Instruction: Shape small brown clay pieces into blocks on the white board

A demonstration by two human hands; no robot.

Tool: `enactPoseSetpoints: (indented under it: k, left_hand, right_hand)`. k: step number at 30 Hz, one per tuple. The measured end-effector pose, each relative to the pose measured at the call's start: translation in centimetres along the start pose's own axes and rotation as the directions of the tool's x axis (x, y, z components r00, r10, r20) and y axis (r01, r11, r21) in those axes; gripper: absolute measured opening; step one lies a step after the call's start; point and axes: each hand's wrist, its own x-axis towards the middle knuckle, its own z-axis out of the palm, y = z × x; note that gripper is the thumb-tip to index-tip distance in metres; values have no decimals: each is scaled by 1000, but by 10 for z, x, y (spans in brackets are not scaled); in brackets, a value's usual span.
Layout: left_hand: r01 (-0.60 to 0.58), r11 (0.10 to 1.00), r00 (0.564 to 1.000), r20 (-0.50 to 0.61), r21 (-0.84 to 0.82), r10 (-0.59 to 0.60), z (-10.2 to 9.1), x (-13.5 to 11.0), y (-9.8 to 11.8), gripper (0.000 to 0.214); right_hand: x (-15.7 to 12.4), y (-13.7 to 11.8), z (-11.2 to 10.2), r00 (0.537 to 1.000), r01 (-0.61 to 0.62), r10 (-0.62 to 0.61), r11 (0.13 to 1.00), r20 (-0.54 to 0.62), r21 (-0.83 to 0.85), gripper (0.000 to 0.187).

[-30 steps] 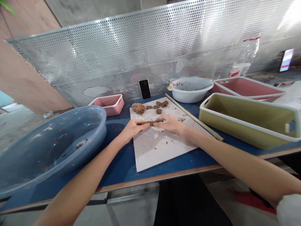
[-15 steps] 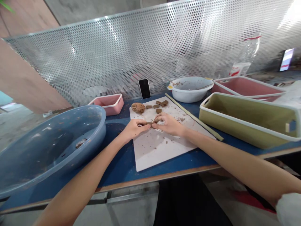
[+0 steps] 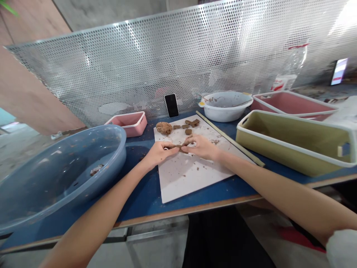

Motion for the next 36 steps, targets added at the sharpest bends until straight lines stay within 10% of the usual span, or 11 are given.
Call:
enactPoseSetpoints:
  k: [11,20,36]
  left_hand:
    - [-127,984,991,-34,125,132,-8,3,-4,41]
    - [-141,956,989,-9,257,148,-15,2,-4,36]
    - [-77,964,977,-174,253,124,-10,6,-12,29]
  right_hand:
    - [-10,-2,8,973,124,-194,895,-124,-429,19]
    - [-15,-9,-13,954,294,-218,819,206,-493,16]
    - [-27,-20,-21,872,469,-324,767,368,-438,38]
